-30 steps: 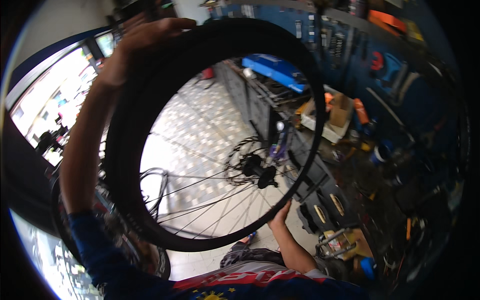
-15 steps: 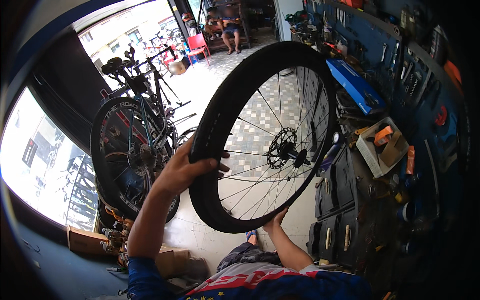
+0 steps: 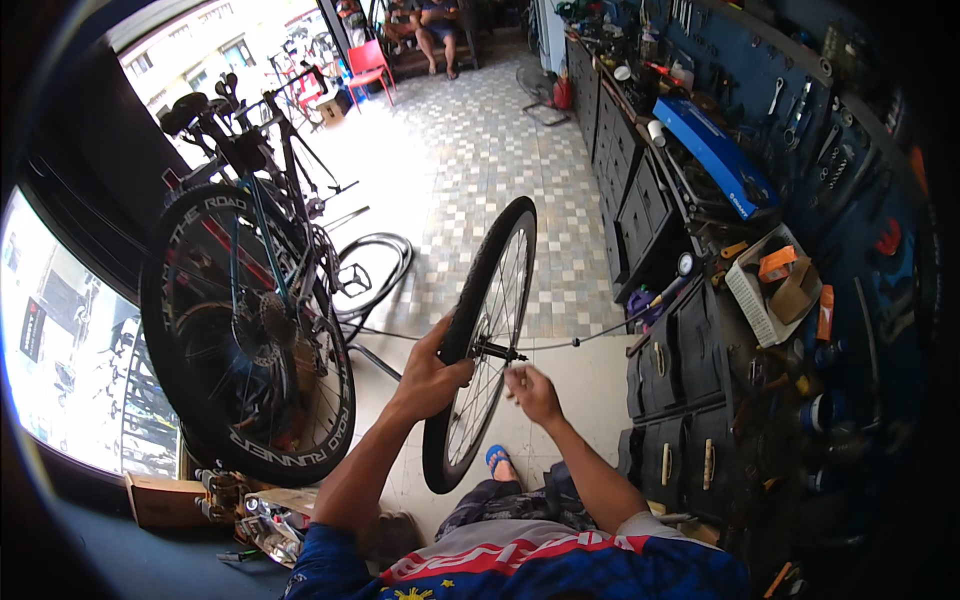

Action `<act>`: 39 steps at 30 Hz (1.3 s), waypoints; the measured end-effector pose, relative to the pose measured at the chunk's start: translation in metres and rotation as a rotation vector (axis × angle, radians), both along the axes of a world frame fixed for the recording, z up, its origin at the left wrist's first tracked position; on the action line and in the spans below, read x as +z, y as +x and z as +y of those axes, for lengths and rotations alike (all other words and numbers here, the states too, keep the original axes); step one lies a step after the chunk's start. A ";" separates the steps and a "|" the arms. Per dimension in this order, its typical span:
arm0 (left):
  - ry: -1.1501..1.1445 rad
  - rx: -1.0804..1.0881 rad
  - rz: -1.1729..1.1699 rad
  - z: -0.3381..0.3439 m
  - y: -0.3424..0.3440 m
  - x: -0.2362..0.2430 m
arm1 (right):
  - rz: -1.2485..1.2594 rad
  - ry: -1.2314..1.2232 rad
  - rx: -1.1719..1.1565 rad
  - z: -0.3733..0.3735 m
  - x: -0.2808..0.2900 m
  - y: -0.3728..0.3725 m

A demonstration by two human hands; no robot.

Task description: The person installs an orange inner tube into a bicycle tire, seats the tire bead onto the rim by hand, and inflates the tire using a floor pump with a pressure gauge. The person repeats the process for a second tire.

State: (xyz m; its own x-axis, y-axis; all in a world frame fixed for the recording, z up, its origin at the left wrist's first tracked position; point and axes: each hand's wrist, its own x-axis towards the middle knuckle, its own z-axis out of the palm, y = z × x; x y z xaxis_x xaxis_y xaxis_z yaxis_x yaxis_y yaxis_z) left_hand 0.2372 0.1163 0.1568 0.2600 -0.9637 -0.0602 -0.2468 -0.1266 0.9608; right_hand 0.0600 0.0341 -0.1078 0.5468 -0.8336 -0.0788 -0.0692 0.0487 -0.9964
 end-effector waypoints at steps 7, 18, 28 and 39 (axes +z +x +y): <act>0.138 0.055 0.084 -0.022 0.004 -0.104 | -0.080 -0.157 0.069 -0.054 0.055 0.044; 0.292 0.412 0.286 -0.056 -0.051 -0.289 | -0.077 0.610 0.308 -0.096 -0.131 0.024; 0.381 0.462 0.273 -0.024 -0.108 -0.426 | 0.010 1.305 0.485 -0.087 -0.265 -0.012; 0.678 0.412 -0.345 -0.063 -0.059 -0.372 | -0.276 1.460 0.334 -0.046 -0.279 -0.002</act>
